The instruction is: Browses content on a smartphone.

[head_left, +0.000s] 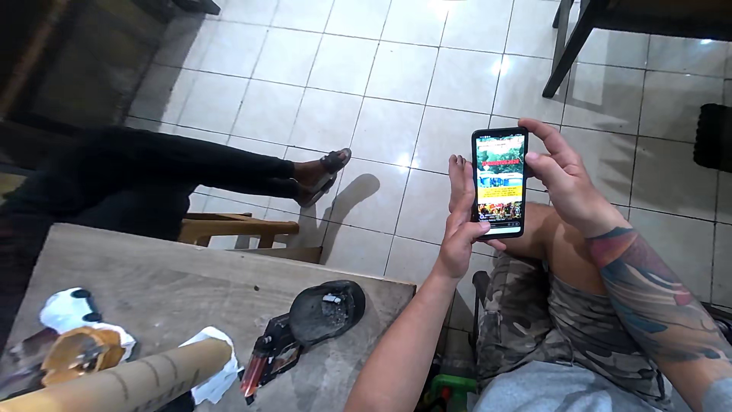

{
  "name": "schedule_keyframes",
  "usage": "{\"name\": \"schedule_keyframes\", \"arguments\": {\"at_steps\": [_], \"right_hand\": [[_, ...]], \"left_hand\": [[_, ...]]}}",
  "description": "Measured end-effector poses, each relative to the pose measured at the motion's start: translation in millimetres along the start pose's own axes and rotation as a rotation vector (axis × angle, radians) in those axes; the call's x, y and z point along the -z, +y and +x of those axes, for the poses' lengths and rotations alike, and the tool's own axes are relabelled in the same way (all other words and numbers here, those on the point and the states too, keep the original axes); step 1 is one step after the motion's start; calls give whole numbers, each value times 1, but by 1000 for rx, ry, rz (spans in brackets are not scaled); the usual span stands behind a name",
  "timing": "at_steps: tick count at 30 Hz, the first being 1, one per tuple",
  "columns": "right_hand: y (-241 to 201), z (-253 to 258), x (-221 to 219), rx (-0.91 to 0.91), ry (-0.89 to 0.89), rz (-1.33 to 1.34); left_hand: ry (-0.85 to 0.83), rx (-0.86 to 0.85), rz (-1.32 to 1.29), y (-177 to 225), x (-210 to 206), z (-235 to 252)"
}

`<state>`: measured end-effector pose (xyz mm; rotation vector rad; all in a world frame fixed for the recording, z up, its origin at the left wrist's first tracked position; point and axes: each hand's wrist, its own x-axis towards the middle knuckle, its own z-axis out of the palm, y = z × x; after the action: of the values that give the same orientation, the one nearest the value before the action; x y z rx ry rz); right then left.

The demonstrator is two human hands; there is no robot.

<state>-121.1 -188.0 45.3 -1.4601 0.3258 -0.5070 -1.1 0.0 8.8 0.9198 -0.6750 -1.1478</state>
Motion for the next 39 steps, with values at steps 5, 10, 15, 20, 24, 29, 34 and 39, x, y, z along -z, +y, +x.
{"name": "schedule_keyframes", "arguments": {"at_steps": [5,10,15,20,24,29,34,39], "right_hand": [[0,-1,-2,14,-2,11],[-2,-3,-3,-9,13,-16],[2,1,-1,23,11,5],[3,2,0,31,16,12],[3,2,0,26,10,17],[-2,-5,-3,-39,16,4],[6,4,1,28,0,19],[4,3,-1,34,-2,25]], "left_hand": [[-3,1,-1,-1,2,0],[1,-1,2,-2,1,-1],[8,1,4,-1,1,-1],[8,3,5,-1,0,0],[-1,-3,-5,-2,1,-1],[6,-5,10,-2,2,-1],[4,-13,40,-1,1,-1],[14,-14,42,-1,1,-1]]}}
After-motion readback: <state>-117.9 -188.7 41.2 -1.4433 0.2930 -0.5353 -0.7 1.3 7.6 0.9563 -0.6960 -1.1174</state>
